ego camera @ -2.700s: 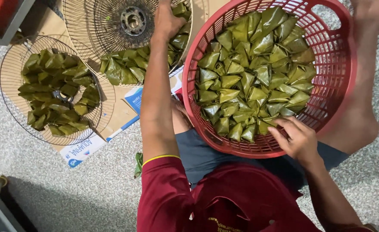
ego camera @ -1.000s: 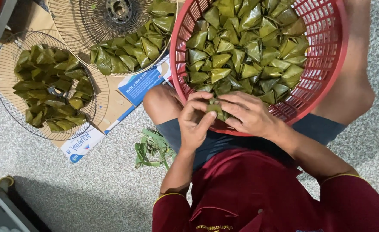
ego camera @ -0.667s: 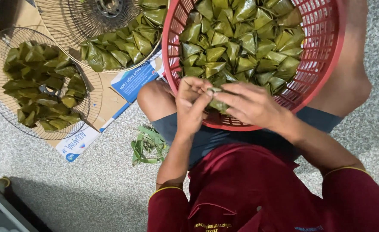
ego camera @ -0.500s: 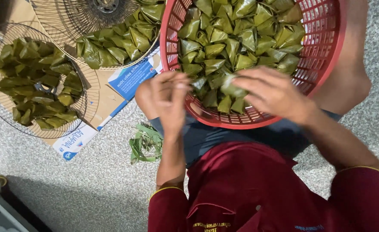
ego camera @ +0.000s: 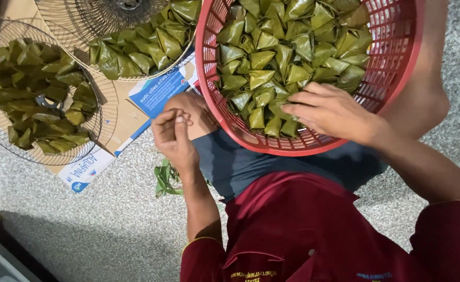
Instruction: The person sorts pyramid-shaped food items wrapped in green leaves from a red plastic basket onto circular metal grates by hand.
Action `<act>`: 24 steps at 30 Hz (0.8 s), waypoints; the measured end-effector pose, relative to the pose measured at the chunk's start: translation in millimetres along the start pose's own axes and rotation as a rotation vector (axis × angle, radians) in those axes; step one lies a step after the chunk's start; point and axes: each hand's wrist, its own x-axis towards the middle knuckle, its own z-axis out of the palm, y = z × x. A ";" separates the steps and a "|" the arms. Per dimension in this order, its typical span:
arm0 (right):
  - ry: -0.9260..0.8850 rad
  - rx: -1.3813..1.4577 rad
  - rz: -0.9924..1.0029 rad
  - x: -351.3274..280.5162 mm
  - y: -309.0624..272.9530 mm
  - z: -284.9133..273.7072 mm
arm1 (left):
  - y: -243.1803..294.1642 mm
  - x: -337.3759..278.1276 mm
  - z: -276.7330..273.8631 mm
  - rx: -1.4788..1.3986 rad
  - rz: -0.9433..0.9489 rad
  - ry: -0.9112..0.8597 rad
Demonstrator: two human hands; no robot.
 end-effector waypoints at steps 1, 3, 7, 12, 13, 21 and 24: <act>-0.002 0.001 -0.003 5.3 -2.1 0.6 | 1.0 0.3 1.6 0.001 0.000 0.004; -0.048 0.012 -0.006 14.7 -6.6 2.3 | 2.5 -0.1 4.9 0.021 0.001 -0.042; -0.139 0.027 -0.001 21.7 -0.1 20.4 | -0.4 -3.1 8.6 0.036 0.010 -0.056; -0.289 -0.022 -0.022 32.0 -1.5 39.1 | -9.1 -7.3 9.2 -0.025 0.007 -0.076; -0.288 -0.022 -0.020 34.0 -2.8 41.8 | -10.1 -6.9 9.3 -0.025 0.006 -0.078; -0.058 -0.091 -0.121 34.6 -17.5 42.6 | -7.9 18.0 -8.8 0.124 0.113 -0.043; -0.027 -0.163 -0.136 31.5 -17.0 51.7 | -21.4 60.6 -32.6 0.297 0.212 0.051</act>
